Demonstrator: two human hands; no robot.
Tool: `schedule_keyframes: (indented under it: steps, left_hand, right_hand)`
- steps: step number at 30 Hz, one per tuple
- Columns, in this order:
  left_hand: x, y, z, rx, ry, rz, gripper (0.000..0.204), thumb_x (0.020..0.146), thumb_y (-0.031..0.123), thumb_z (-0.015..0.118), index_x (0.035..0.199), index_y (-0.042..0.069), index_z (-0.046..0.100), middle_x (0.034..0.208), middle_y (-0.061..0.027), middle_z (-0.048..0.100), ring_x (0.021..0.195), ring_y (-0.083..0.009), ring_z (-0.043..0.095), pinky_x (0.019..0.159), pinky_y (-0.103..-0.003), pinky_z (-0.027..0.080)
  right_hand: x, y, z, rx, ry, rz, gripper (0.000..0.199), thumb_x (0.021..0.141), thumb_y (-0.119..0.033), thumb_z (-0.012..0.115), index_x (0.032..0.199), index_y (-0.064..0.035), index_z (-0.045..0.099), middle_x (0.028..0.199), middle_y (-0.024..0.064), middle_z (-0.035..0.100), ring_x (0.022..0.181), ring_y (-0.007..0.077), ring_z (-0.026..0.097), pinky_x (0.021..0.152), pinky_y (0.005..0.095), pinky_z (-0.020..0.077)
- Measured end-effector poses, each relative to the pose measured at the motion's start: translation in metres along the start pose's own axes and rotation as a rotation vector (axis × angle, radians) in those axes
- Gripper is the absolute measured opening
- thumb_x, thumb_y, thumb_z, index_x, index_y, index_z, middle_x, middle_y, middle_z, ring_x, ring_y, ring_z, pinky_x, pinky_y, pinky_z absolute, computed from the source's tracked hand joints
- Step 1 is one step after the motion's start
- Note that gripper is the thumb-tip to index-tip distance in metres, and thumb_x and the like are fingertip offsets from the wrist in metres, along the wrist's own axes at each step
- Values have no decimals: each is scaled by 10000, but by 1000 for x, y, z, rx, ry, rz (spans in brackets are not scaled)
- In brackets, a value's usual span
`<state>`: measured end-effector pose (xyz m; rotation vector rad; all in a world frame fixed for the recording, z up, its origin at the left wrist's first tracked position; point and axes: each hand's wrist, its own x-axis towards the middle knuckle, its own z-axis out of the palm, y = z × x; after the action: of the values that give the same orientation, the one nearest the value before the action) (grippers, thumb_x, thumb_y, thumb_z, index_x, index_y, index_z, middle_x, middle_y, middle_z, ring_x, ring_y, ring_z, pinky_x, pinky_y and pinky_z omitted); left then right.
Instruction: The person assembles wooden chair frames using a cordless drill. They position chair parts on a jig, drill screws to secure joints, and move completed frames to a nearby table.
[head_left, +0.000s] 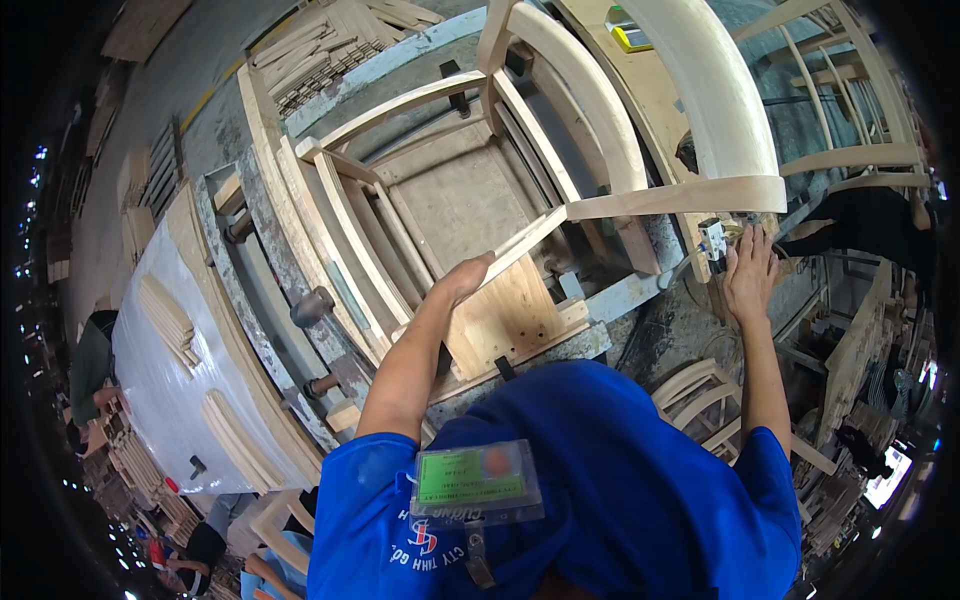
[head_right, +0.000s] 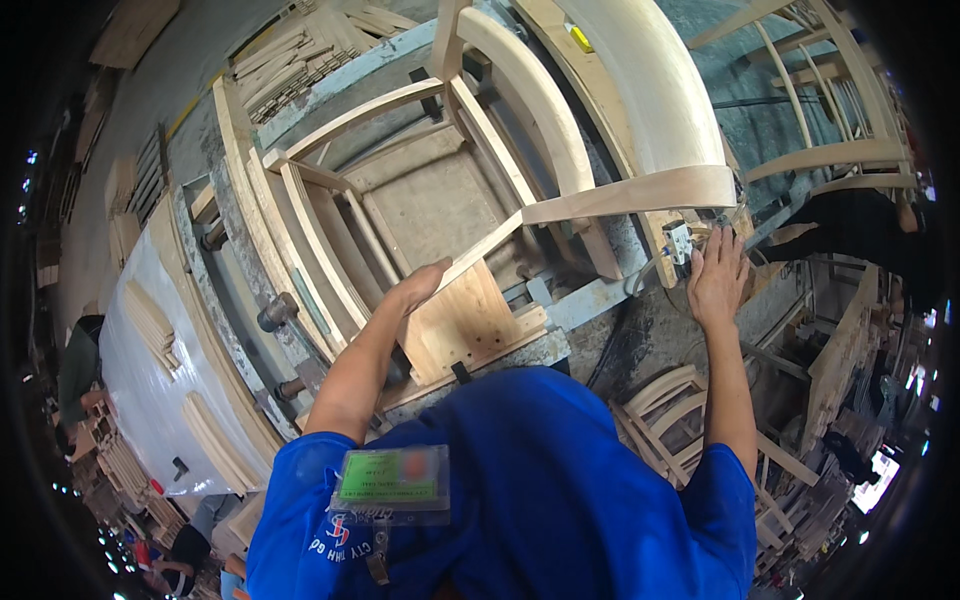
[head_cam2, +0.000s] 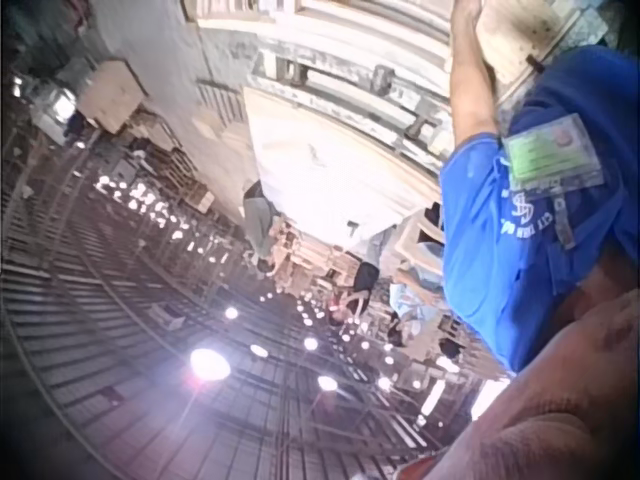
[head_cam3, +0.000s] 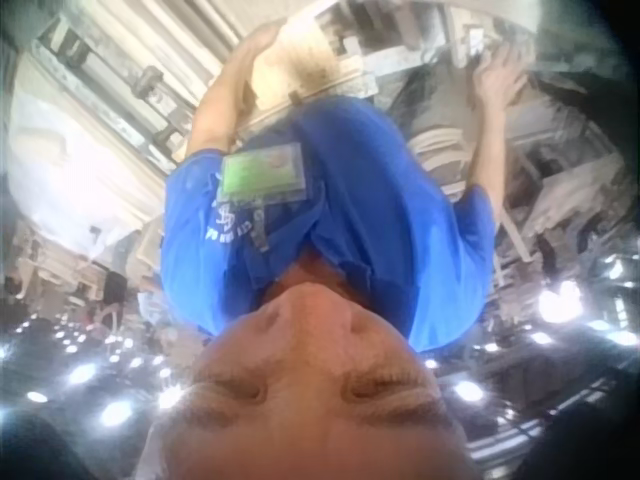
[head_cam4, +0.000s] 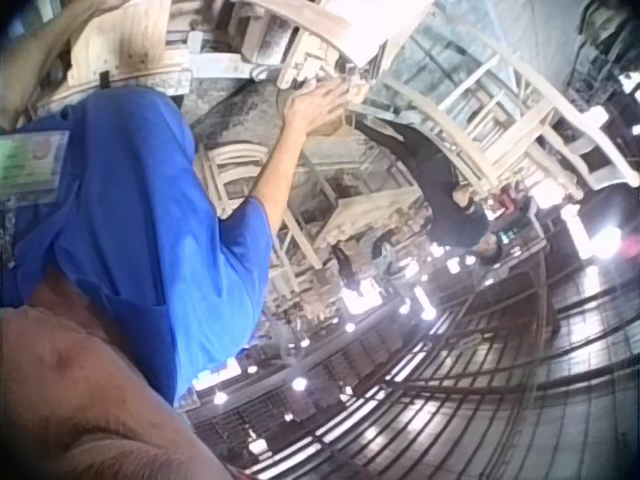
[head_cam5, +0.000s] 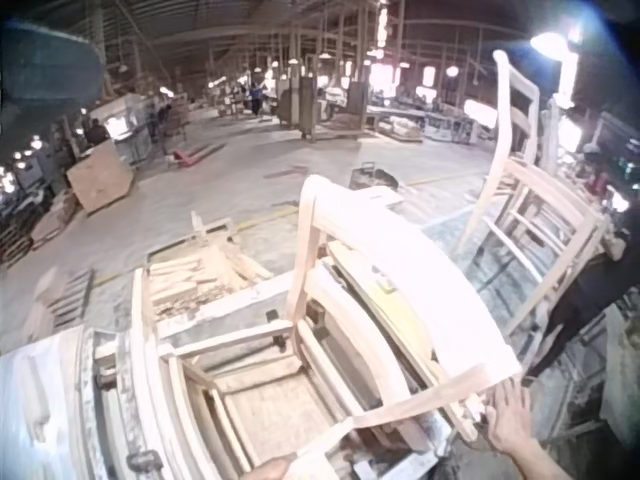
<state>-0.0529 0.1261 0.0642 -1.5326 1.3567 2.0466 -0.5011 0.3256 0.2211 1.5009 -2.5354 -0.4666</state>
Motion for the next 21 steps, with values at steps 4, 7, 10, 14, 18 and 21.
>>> schedule_keyframes:
  steps: [4,7,10,14,18,21]
  left_hand:
    - [8,-3,-1,-8,-39,-4,668,1108,456,317,1520,-52,449,1562,-270,451,1457,-356,442,1210,-393,320]
    - [9,-3,1,4,-26,-30,663,1108,450,312,1514,-55,455,1547,-272,467,1445,-355,457,1203,-395,332]
    - [9,-4,1,17,-18,-62,655,1108,438,306,1501,-60,469,1534,-278,479,1430,-355,473,1194,-401,342]
    - [9,-7,-1,-3,-17,-75,649,1107,426,303,1487,-67,484,1531,-291,477,1421,-362,480,1187,-409,344]
    - [4,-1,-3,-3,-42,-93,737,1085,477,308,1518,-112,405,1617,-306,343,1531,-390,312,1247,-443,236]
    - [0,3,-2,59,10,-76,697,1073,459,331,1487,-85,469,1590,-304,396,1501,-406,363,1229,-444,268]
  right_hand:
    - [-1,-1,3,49,6,45,592,1094,-381,394,1594,-67,351,1639,205,342,1542,433,243,1210,616,242]
    - [-2,-3,5,84,7,59,591,1094,-382,394,1594,-70,352,1636,209,344,1539,440,246,1203,620,255]
    - [-2,-5,5,125,9,65,589,1095,-381,394,1594,-69,352,1631,214,351,1537,448,247,1197,621,264]
    - [-3,-7,7,157,19,70,589,1096,-385,395,1593,-71,352,1628,216,354,1534,454,251,1186,619,274]
    - [-2,-6,6,179,-10,88,593,1096,-390,399,1595,-73,349,1632,216,346,1534,456,249,1180,615,277]
    - [-2,-7,4,196,-49,101,596,1094,-388,404,1598,-77,344,1638,212,339,1536,456,243,1183,615,270]
